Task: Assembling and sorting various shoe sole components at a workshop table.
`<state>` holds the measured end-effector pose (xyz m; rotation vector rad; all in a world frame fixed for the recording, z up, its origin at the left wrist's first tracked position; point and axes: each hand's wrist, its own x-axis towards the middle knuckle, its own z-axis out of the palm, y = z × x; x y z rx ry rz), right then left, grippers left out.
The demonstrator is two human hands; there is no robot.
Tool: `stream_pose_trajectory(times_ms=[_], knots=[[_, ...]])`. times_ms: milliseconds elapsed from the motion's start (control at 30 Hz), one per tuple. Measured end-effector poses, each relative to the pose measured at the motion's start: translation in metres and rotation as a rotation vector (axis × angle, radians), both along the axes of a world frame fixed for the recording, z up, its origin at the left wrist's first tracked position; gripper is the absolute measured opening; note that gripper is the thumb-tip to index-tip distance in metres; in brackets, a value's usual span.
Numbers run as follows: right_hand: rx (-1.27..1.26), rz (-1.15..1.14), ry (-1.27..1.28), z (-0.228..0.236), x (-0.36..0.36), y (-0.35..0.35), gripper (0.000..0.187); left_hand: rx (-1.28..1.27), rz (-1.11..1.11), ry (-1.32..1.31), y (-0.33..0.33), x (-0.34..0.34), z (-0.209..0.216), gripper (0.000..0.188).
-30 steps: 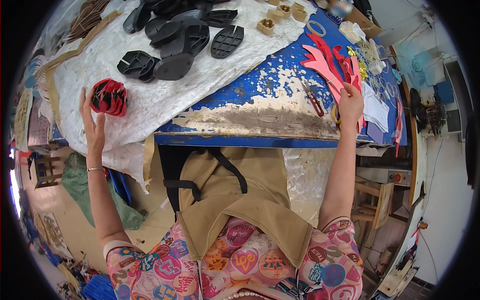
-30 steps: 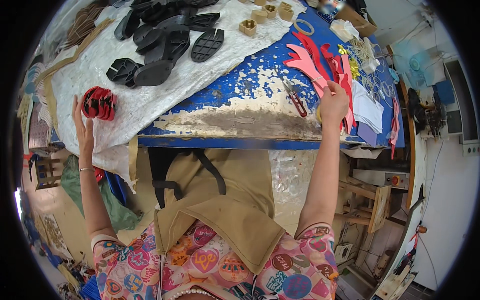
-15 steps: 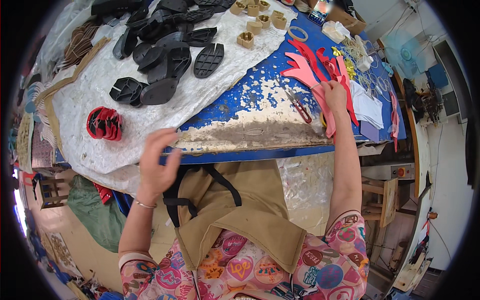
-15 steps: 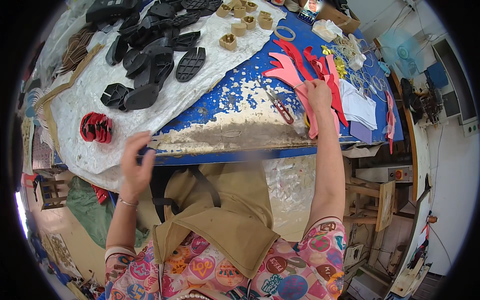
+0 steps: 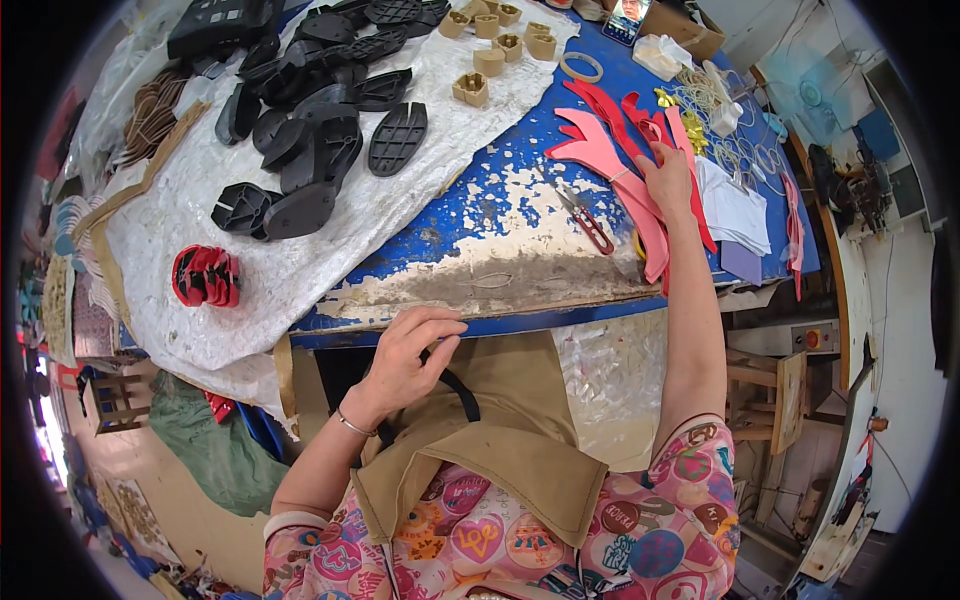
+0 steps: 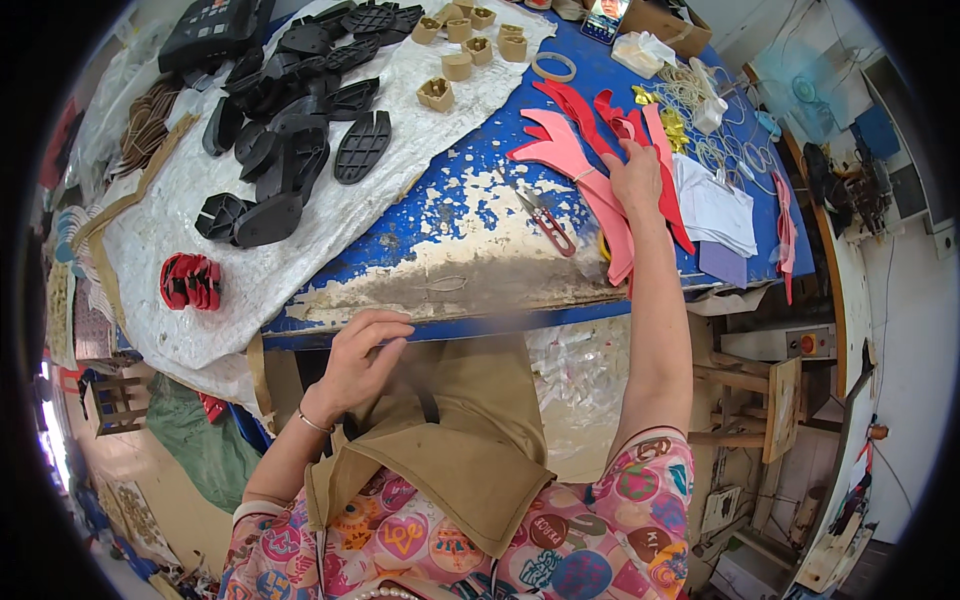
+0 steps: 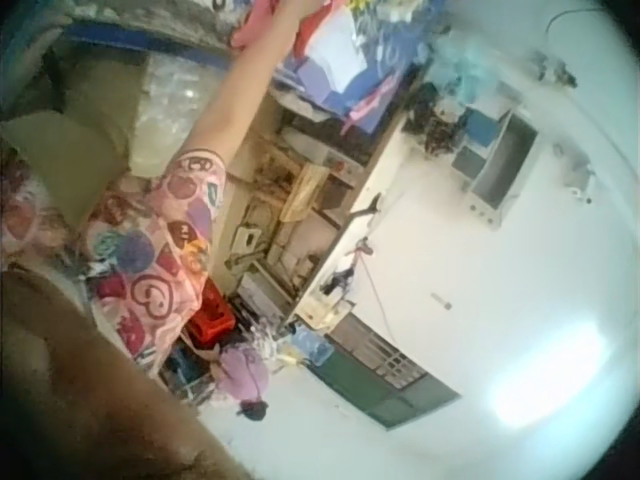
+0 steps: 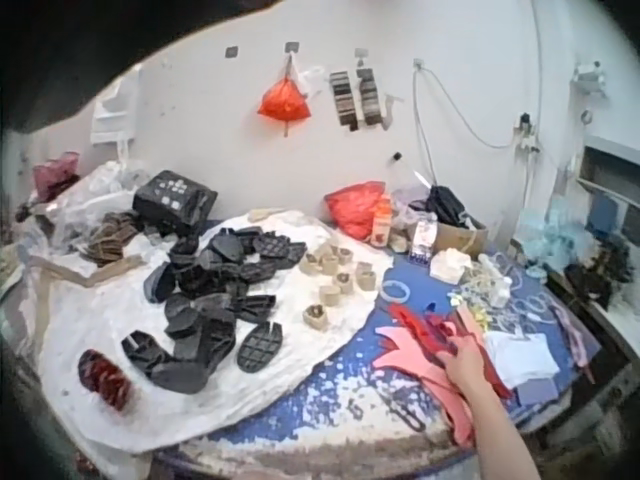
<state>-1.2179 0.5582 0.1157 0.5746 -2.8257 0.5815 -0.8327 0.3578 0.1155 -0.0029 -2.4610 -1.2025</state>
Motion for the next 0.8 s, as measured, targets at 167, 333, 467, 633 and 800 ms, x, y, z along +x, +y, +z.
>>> stream_pose_trajectory(times_ms=[167, 333, 467, 633, 800], knots=[[0.099, 0.24, -0.04, -0.003, 0.036, 0.009, 0.05, 0.009, -0.069, -0.043, -0.001, -0.02, 0.007, 0.014], [-0.067, 0.173, 0.128, -0.027, 0.041, 0.0, 0.041, -0.105, -0.236, -0.006, 0.012, -0.067, 0.02, 0.013], [-0.129, 0.237, 0.303, -0.02, 0.06, 0.001, 0.04, -0.18, -0.283, 0.059, 0.021, -0.113, 0.027, 0.014], [-0.306, 0.316, 0.115, -0.026, 0.051, 0.011, 0.03, -0.279, -0.247, 0.073, 0.031, -0.176, 0.024, 0.026], [-0.339, -0.278, 0.133, -0.003, -0.038, 0.066, 0.022, -0.363, -0.312, 0.142, 0.061, -0.213, 0.011, 0.038]])
